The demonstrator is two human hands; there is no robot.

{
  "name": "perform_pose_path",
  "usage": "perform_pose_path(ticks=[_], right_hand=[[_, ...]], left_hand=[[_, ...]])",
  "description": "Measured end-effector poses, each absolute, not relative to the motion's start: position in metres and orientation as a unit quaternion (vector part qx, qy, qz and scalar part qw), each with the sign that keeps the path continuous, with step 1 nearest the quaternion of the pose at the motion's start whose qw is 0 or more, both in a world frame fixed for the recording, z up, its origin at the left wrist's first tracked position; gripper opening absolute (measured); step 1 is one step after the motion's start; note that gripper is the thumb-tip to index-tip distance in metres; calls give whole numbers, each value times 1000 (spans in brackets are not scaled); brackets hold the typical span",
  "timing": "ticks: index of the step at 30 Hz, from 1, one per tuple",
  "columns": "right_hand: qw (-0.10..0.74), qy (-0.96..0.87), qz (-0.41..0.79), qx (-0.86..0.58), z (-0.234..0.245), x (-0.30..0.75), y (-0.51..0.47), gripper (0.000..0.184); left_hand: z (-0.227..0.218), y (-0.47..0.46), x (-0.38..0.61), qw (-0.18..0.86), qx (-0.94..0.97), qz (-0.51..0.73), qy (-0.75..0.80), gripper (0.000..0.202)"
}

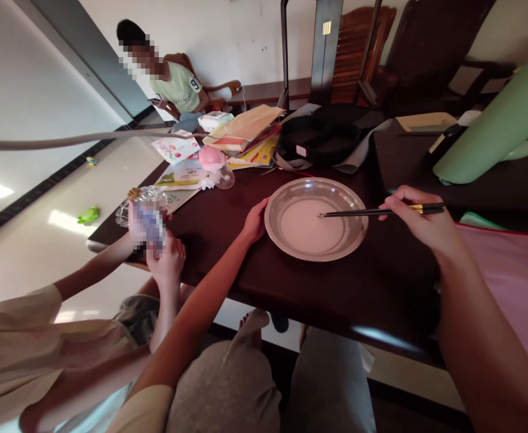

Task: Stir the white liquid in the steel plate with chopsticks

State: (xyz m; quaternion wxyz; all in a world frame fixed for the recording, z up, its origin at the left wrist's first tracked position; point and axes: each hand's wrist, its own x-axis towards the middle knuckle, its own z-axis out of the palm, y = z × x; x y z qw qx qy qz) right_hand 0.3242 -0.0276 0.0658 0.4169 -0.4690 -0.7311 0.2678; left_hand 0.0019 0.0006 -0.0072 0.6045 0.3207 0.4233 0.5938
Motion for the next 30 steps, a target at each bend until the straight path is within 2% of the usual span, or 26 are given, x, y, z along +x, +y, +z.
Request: perform_pose_path(ticks=[5, 11, 16, 20, 23, 28, 30], right_hand=[[361, -775, 298, -425, 65, 318, -29, 21], [431, -714, 277, -478, 65, 330, -25, 26], [365, -768, 317, -420, 62, 315, -28, 23], [421, -734, 274, -456, 62, 320, -25, 23], [447, -702, 295, -470, 67, 328, -26, 29], [371, -760, 331, -419, 66, 311, -31, 24], [386, -762, 299, -426, 64, 311, -30, 23]], left_hand=[[-7, 1, 2, 604, 323, 591, 427, 25], [-6, 0, 2, 603, 326, 585, 433, 27], [-5, -1, 2, 598, 330, 584, 440, 28], [-6, 0, 2, 599, 326, 582, 443, 29], [-5, 0, 2, 601, 327, 584, 437, 27], [-4, -1, 2, 598, 323, 580, 449, 27], [-4, -1, 2, 597, 324, 581, 449, 27]])
